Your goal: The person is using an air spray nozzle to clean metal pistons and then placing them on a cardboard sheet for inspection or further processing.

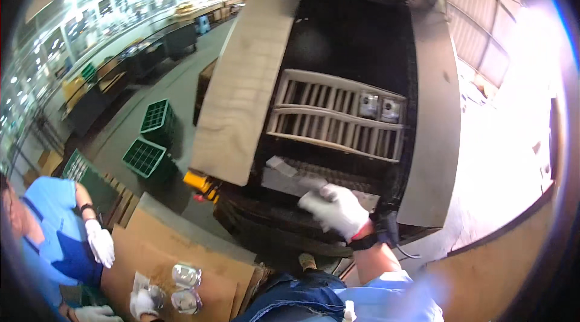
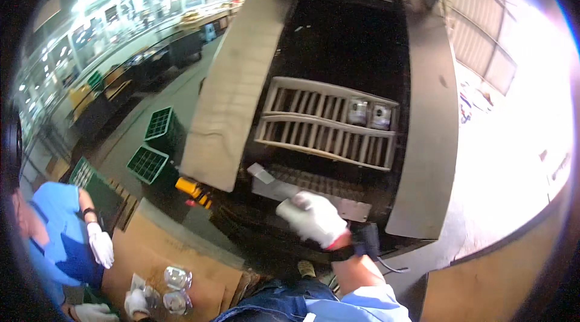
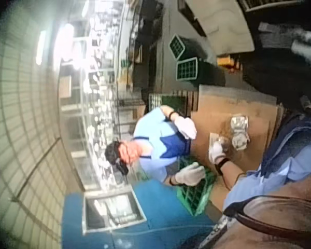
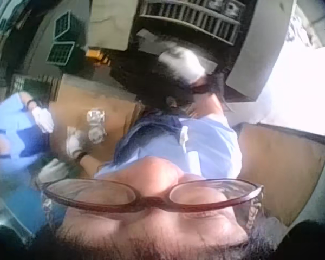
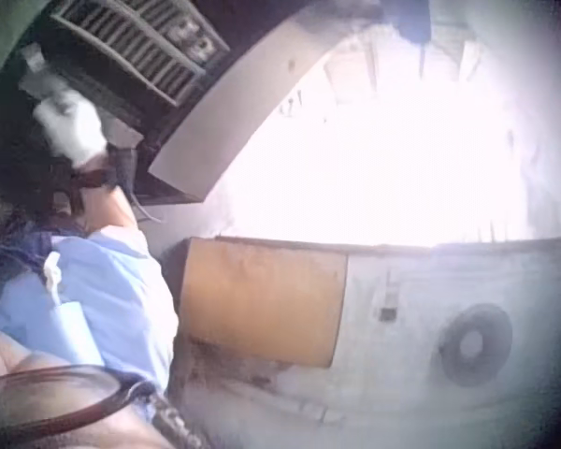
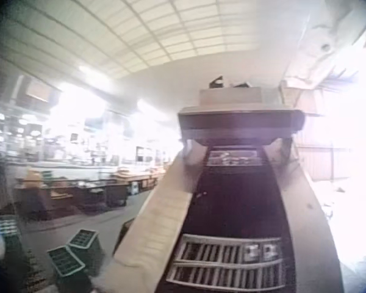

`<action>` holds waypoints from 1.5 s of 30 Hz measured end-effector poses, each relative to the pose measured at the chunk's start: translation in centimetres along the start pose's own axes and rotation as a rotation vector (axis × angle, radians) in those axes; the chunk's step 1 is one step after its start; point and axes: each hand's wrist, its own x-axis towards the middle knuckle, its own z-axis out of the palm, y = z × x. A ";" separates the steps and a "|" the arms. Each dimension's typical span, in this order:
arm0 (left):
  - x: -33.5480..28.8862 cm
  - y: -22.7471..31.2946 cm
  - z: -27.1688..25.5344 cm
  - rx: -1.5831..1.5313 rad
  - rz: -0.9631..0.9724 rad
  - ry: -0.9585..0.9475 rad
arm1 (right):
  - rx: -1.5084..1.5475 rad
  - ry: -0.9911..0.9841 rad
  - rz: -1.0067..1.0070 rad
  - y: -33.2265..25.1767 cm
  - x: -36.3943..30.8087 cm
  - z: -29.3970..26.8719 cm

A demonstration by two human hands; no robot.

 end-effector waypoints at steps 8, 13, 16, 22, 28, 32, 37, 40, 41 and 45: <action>-16.2 34.0 -2.5 -0.913 0.655 -0.294 | -0.013 0.993 0.033 5.5 -3.7 -16.6; -28.6 51.7 1.4 -0.538 1.646 -0.144 | 0.168 0.875 0.062 9.0 -2.6 -16.5; -37.2 60.7 5.2 -0.518 1.811 -0.131 | -0.039 0.895 -0.157 11.3 -3.1 -17.0; -50.3 68.7 8.8 -0.091 1.464 -0.483 | 0.436 0.742 0.037 10.3 -5.0 -17.5; -48.5 70.0 10.5 -0.352 1.318 -0.509 | 0.533 0.724 -0.041 10.4 -4.2 -17.7; -46.7 67.1 9.6 -1.241 0.505 -1.504 | 0.477 0.716 -0.064 10.4 -5.5 -18.6; -38.8 60.6 9.6 -1.349 -0.151 -2.444 | 0.468 0.232 -0.007 6.1 -3.9 -13.6; -35.3 57.0 9.4 -1.423 -0.203 -2.510 | 0.357 0.014 0.023 4.1 -2.1 -10.4; -33.7 55.8 9.4 -1.461 -0.219 -2.480 | 0.388 -0.076 0.024 4.0 -1.5 -9.7; -29.3 51.2 8.0 -1.583 -0.240 -2.424 | 0.359 -0.246 0.008 4.0 -0.4 -6.0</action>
